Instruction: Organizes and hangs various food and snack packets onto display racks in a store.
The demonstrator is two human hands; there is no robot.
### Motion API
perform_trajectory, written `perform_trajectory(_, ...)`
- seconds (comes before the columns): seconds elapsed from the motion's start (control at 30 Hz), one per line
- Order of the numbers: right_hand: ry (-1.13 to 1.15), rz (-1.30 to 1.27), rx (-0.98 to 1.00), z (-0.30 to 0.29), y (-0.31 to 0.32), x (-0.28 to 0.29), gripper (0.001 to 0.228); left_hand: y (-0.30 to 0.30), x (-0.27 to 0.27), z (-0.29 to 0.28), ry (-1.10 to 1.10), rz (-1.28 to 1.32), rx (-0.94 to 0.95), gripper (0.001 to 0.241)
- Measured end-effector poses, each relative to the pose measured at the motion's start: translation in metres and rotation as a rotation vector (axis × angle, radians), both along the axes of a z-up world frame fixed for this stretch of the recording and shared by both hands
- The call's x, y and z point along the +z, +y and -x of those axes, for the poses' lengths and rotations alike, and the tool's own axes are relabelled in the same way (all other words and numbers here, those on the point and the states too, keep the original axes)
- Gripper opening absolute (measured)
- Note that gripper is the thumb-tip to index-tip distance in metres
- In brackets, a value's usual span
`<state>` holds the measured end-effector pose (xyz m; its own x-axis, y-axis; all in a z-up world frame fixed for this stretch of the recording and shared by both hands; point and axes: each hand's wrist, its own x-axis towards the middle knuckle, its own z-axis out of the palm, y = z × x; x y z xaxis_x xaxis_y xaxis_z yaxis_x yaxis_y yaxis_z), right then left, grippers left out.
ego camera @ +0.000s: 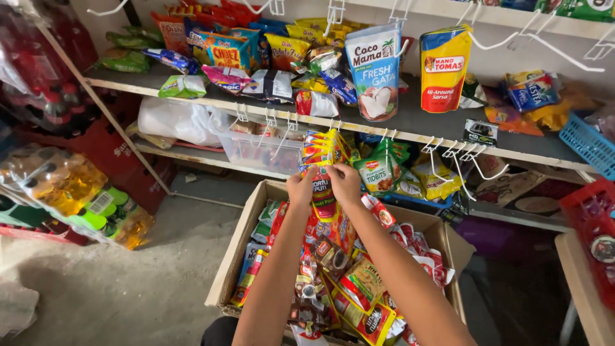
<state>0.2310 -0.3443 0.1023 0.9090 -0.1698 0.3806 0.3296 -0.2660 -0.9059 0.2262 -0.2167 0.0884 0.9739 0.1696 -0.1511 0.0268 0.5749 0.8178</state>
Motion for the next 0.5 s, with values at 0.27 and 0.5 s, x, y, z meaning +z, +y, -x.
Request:
perform_trajectory(0.27, 0.038, 0.163, -0.105, -0.031, -0.006, -0.02, 0.028, 0.009, 0.0, -0.026, -0.066, -0.501, 0.121, 0.025)
perform_trajectory(0.5, -0.063, 0.285, -0.145, -0.052, -0.012, -0.035, 0.024, 0.01, 0.004, -0.04, -0.007, -0.826, 0.189, 0.03)
